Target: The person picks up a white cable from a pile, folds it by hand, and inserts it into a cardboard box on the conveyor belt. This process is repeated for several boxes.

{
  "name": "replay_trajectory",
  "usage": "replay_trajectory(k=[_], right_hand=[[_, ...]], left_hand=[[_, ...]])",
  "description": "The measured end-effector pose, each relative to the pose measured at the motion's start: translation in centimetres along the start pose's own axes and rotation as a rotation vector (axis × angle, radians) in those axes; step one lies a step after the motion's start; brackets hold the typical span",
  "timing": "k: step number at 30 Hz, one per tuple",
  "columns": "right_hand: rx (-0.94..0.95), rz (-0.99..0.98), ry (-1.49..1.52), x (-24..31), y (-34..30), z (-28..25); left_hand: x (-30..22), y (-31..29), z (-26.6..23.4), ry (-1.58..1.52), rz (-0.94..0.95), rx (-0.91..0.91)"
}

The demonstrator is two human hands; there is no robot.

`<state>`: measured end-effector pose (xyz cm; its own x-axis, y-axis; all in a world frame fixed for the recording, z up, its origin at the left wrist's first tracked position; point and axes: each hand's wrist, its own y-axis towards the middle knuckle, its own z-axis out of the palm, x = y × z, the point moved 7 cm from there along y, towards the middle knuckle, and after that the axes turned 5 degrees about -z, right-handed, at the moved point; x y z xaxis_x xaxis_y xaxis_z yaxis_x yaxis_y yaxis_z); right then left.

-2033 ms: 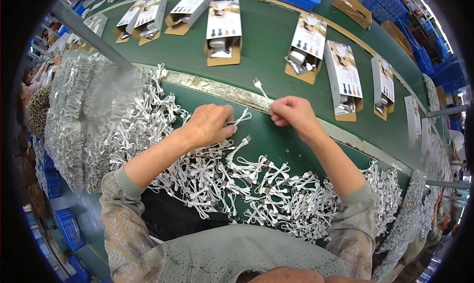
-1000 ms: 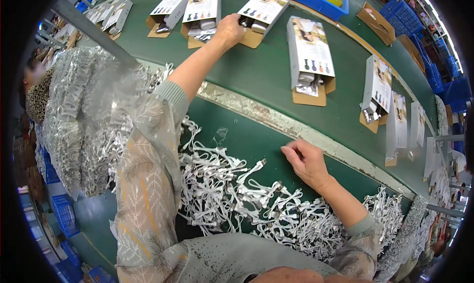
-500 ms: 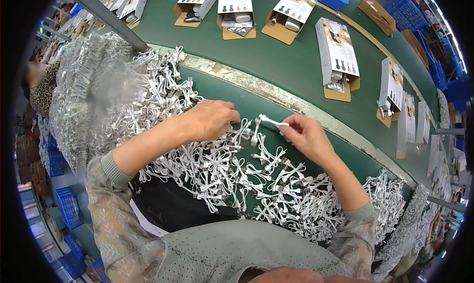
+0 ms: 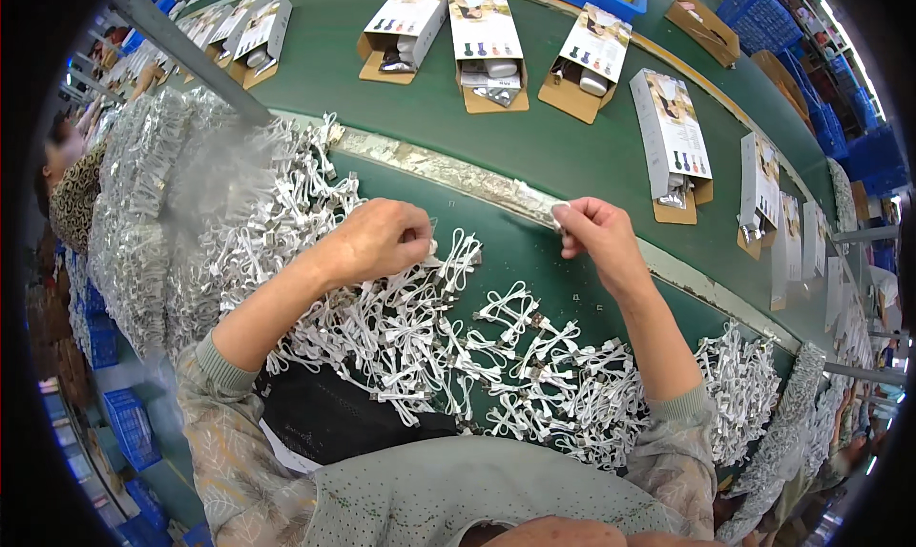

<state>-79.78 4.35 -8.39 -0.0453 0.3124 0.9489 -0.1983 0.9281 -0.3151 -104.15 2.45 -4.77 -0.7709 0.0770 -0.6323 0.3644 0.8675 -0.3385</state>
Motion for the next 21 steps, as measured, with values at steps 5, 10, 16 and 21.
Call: replay_trajectory(k=[5,10,16,21], right_hand=[[-0.165,-0.002,0.250,-2.1,6.4,0.8],[-0.303,-0.060,0.272,-2.1,14.4,3.2],[-0.474,-0.135,0.360,-3.8,20.2,1.1],[-0.569,-0.340,-0.076,-2.7,17.2,-0.8]], left_hand=[[1.8,1.6,-2.5,-0.442,-0.096,-0.089],[3.3,3.9,-6.4,-0.057,0.160,-0.483],[3.8,10.4,-7.7,0.326,0.445,-0.755],[6.9,17.3,-7.7,0.622,0.373,-0.748]])
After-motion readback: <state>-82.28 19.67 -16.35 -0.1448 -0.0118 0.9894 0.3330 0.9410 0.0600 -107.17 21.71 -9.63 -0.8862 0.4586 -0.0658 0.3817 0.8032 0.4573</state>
